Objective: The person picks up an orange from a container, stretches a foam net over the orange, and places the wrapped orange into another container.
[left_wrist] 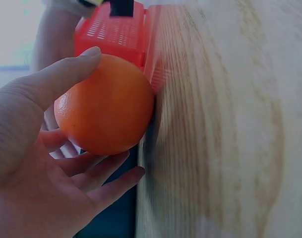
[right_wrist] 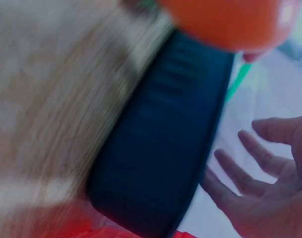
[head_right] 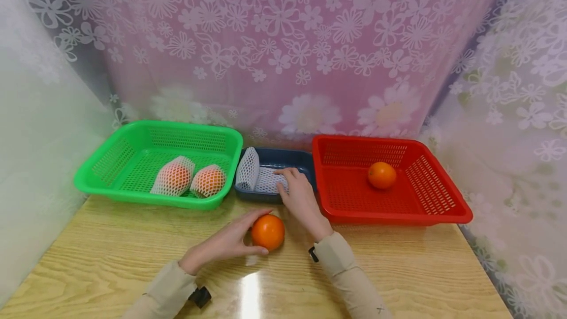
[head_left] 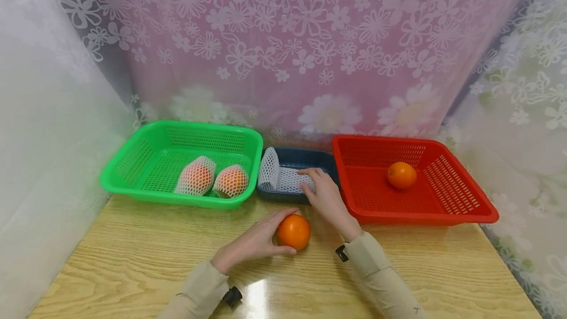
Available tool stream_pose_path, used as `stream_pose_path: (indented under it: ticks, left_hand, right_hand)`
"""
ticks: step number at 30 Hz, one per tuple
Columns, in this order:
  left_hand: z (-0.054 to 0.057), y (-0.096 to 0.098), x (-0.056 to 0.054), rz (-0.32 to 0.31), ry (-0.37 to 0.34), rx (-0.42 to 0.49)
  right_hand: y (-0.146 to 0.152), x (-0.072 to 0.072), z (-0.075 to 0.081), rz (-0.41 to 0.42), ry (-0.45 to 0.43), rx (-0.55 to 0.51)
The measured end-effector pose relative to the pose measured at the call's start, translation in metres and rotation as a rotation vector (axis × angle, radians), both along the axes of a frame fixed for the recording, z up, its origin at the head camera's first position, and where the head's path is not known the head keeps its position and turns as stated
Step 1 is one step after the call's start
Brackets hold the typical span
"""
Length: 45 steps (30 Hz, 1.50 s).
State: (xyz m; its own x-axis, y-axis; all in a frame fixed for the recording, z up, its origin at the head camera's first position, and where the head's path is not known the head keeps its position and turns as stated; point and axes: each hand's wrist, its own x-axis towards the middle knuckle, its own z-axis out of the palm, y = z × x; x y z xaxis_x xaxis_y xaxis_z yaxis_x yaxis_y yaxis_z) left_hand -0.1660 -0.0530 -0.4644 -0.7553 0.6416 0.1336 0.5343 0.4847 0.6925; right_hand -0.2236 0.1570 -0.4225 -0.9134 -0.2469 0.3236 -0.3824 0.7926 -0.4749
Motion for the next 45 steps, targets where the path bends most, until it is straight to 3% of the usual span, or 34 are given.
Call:
stream_pose_path:
  ticks: [5,9,15,22,30,36,41,45]
  left_hand:
    - [0.000,-0.001,0.000,0.007,0.004,0.000]
    - [0.001,-0.001,0.000,0.010,0.007,-0.001]
    - [-0.001,0.000,0.000,0.007,0.017,-0.007]
    - [0.000,0.000,0.000,0.010,0.021,-0.017]
    - [0.002,-0.001,0.001,0.014,0.020,-0.012]
    - [0.001,0.000,0.001,0.022,0.025,-0.012]
    - [0.001,0.000,0.001,0.021,0.011,-0.008]
    - [0.004,-0.001,0.001,0.026,-0.007,0.006]
  right_hand:
    - [-0.005,-0.025,-0.009,-0.103,-0.058,0.099]
    - [-0.006,-0.041,-0.015,-0.130,-0.133,0.172]
    - [-0.007,-0.055,-0.020,-0.164,-0.181,0.230]
    - [-0.011,-0.049,-0.016,-0.265,-0.166,0.249]
    - [-0.014,-0.036,0.003,-0.333,0.047,0.187]
    - [-0.011,-0.023,0.024,-0.354,0.125,0.163]
    - [-0.002,-0.011,0.037,-0.345,0.148,0.079]
    - [0.003,-0.001,0.043,-0.309,0.125,-0.060]
